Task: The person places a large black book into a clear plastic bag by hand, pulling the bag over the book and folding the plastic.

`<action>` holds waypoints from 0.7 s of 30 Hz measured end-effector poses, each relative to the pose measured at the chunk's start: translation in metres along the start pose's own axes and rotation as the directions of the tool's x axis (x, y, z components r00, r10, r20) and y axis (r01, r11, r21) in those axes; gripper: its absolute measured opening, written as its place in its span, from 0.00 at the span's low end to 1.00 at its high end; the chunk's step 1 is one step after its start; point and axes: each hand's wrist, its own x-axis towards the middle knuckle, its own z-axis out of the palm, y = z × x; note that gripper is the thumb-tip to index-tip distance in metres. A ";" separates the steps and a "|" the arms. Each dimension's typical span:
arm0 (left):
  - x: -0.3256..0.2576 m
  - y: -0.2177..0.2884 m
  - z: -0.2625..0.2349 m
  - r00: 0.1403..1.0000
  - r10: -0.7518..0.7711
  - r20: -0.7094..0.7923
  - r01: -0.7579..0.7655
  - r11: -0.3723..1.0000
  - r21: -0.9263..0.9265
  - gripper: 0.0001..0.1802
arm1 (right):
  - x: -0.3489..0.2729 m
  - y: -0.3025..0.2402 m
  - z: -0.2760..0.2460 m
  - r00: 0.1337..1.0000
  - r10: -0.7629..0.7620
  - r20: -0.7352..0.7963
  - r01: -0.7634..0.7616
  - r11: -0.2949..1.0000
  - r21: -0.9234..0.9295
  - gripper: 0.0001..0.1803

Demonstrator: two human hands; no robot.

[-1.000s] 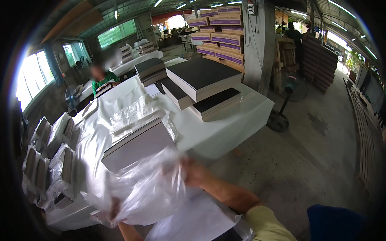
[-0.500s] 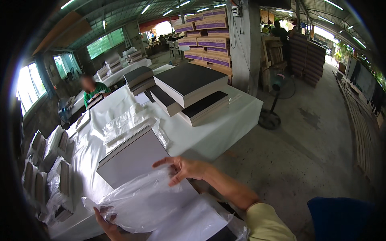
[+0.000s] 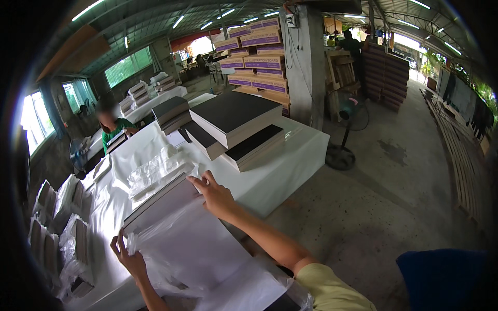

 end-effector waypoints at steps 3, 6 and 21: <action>-0.015 0.009 -0.015 0.999 -0.050 -0.018 0.050 0.998 -0.031 0.30 | -0.006 -0.001 -0.004 0.997 -0.040 -0.067 0.044 0.997 0.059 0.35; -0.031 0.007 -0.039 0.974 0.212 -0.077 -0.211 0.977 0.011 0.24 | -0.016 -0.008 -0.014 0.971 -0.129 -0.201 0.156 0.980 0.124 0.28; -0.084 -0.067 -0.123 0.567 -0.076 0.820 0.748 0.464 -0.475 0.29 | -0.064 -0.031 -0.114 0.626 -0.386 0.677 -0.588 0.337 0.735 0.22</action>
